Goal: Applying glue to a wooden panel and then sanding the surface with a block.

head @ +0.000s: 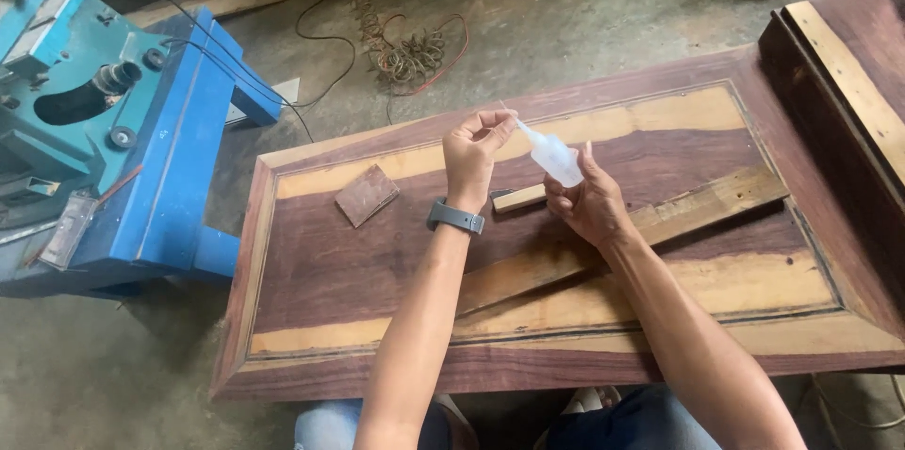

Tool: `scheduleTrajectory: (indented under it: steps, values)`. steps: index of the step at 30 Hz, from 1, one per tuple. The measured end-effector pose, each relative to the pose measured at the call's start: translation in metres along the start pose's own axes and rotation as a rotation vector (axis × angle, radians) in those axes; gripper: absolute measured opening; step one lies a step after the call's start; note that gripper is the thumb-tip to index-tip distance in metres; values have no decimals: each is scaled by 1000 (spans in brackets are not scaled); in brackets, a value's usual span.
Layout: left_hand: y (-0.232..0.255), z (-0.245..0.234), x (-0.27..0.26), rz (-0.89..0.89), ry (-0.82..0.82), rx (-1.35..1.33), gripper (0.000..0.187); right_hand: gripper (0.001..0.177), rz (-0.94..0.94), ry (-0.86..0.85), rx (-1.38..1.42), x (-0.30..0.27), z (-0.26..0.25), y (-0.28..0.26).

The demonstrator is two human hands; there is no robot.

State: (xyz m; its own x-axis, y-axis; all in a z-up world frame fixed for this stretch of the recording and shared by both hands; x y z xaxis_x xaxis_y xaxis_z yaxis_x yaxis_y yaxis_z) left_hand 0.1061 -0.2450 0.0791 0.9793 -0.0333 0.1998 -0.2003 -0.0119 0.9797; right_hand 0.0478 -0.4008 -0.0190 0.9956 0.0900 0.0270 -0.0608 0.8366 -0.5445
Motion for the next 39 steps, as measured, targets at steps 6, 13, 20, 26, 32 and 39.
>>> scheduleTrajectory:
  steps: [6, 13, 20, 26, 32, 39]
  values:
    - [4, 2, -1, 32, -10, 59, 9, 48, 3, -15, -41, 0, -2, 2]
    - [-3, 10, -3, 88, 25, 118, 7, 48, -22, -33, -55, -2, 0, 1]
    - [-3, 15, -7, 98, 44, 107, 6, 46, -26, -18, -62, -5, 0, 0]
    - [-17, 19, -2, 104, 29, 73, 6, 46, -19, 3, -54, -4, -9, 2]
    - [-20, 17, -1, 109, 26, 52, 5, 46, -45, -23, -82, 0, -9, 4]
    - [-27, 20, 0, 125, 20, 36, 3, 44, -98, -25, -128, 3, -20, 9]
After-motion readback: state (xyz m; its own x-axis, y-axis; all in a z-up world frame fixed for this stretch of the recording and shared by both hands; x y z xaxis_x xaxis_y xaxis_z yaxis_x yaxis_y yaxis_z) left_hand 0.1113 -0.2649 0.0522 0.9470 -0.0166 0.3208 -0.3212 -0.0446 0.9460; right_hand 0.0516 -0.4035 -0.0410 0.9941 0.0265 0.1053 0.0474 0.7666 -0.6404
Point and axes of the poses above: each hand's wrist, its own x-axis towards the middle knuckle, its own z-axis out of the palm, y = z × x, the point moved 4 cm from there along x, towards the middle knuckle, and after that the axes turned 5 degrees about x, right-handed, at the moved point
